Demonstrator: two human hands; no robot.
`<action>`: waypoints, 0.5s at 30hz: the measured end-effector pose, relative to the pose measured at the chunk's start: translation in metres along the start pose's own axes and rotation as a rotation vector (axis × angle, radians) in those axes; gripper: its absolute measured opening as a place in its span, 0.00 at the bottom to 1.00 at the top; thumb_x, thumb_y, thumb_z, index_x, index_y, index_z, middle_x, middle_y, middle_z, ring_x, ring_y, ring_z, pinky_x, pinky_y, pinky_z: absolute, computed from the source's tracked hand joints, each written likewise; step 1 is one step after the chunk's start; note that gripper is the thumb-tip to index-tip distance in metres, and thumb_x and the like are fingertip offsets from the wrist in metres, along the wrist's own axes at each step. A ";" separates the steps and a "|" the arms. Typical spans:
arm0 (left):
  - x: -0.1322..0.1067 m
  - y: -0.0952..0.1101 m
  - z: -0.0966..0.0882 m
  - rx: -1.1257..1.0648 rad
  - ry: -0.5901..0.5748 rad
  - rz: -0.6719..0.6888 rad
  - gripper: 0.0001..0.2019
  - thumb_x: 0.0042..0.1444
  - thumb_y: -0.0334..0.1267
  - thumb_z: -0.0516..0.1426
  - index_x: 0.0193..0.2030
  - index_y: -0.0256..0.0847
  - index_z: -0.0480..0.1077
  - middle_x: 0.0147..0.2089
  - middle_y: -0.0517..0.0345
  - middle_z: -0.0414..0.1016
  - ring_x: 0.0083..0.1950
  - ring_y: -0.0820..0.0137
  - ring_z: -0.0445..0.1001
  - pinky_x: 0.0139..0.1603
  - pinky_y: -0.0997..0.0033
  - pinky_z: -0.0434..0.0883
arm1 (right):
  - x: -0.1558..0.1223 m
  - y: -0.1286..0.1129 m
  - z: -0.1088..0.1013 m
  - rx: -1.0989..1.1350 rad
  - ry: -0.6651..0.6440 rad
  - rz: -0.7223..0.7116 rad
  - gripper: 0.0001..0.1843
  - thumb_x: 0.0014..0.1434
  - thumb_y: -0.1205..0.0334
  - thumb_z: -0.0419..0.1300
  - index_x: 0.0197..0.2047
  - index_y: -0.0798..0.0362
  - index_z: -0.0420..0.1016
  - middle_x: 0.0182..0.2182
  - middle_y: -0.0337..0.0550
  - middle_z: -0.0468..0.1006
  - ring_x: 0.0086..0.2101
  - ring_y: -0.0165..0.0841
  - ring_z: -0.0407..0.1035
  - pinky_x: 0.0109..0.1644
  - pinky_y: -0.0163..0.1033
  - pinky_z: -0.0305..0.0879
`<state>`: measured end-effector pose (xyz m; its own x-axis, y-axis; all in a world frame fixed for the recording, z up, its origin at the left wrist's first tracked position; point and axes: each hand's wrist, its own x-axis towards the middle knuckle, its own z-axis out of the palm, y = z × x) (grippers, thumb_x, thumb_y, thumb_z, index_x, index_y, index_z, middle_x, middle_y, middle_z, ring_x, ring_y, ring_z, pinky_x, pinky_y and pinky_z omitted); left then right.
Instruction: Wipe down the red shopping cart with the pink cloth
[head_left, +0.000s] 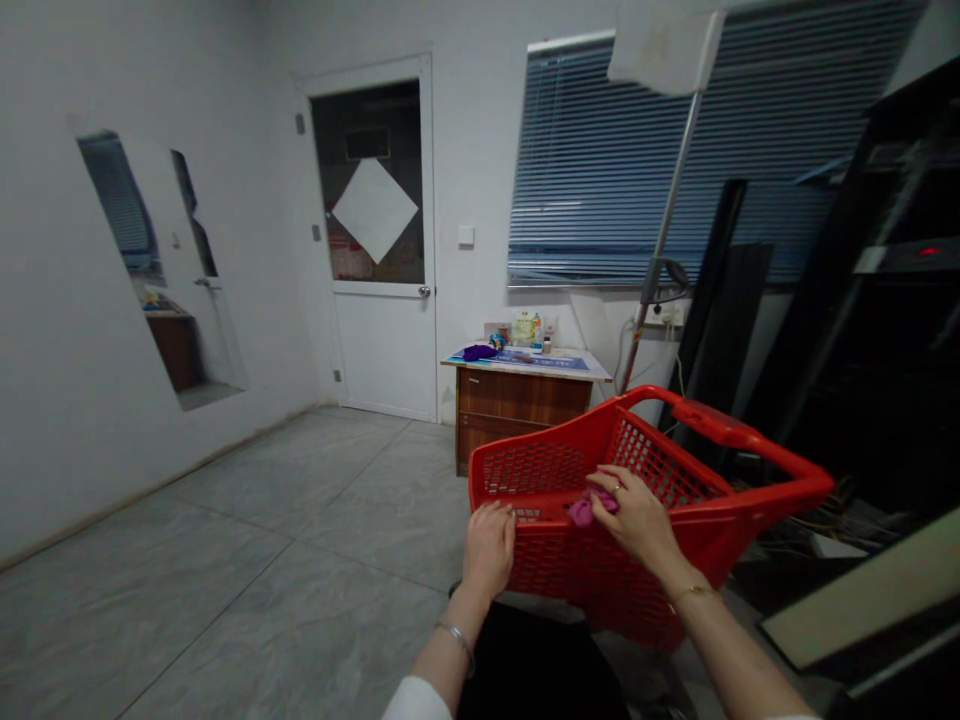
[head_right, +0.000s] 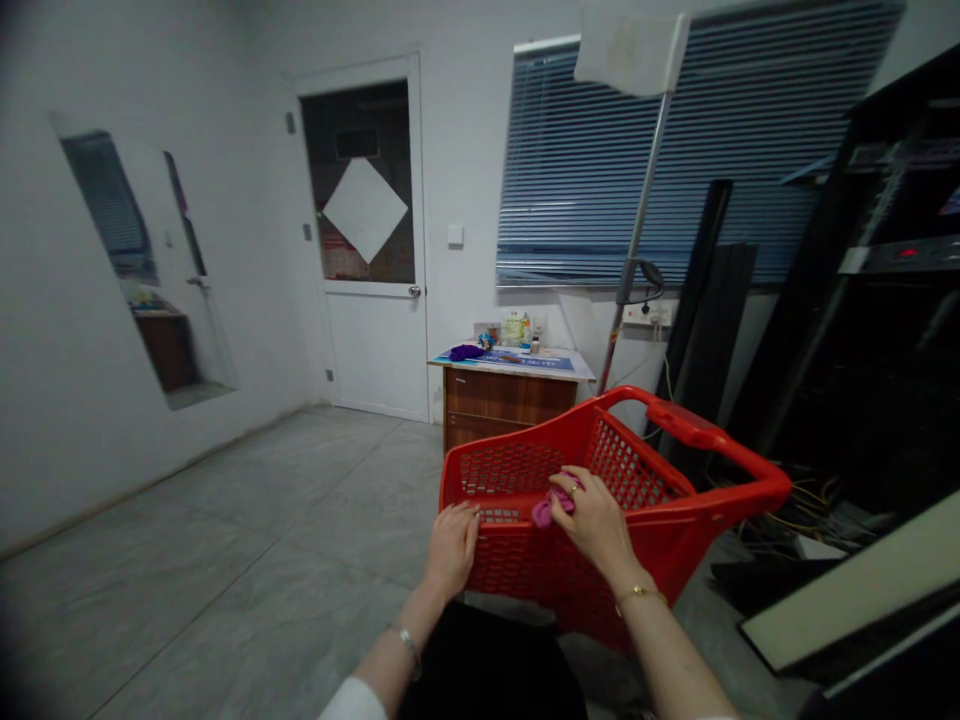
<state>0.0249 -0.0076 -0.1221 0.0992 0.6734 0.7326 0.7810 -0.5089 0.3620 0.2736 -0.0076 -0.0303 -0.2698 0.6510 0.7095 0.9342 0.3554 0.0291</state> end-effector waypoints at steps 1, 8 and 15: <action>0.000 0.001 0.000 -0.005 0.000 -0.004 0.14 0.68 0.34 0.47 0.49 0.41 0.73 0.49 0.53 0.80 0.55 0.63 0.74 0.60 0.51 0.68 | 0.001 0.002 -0.002 0.009 -0.038 -0.055 0.16 0.61 0.58 0.55 0.50 0.45 0.76 0.55 0.43 0.69 0.50 0.35 0.64 0.54 0.40 0.60; 0.000 0.001 -0.003 -0.032 -0.039 0.001 0.14 0.68 0.35 0.47 0.49 0.41 0.73 0.49 0.53 0.80 0.54 0.63 0.74 0.59 0.51 0.68 | -0.011 -0.022 0.001 -0.178 -0.010 0.091 0.21 0.59 0.54 0.56 0.55 0.50 0.72 0.50 0.50 0.72 0.54 0.44 0.60 0.65 0.57 0.46; 0.001 0.003 -0.004 -0.021 -0.016 -0.005 0.14 0.68 0.34 0.47 0.48 0.41 0.74 0.47 0.53 0.80 0.52 0.63 0.75 0.59 0.51 0.68 | -0.026 -0.040 0.004 -0.219 0.033 0.137 0.27 0.59 0.41 0.57 0.54 0.49 0.73 0.56 0.51 0.70 0.59 0.49 0.55 0.62 0.56 0.48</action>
<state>0.0251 -0.0109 -0.1179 0.1054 0.6847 0.7212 0.7686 -0.5163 0.3778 0.2421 -0.0362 -0.0525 -0.1332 0.6594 0.7399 0.9907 0.1098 0.0805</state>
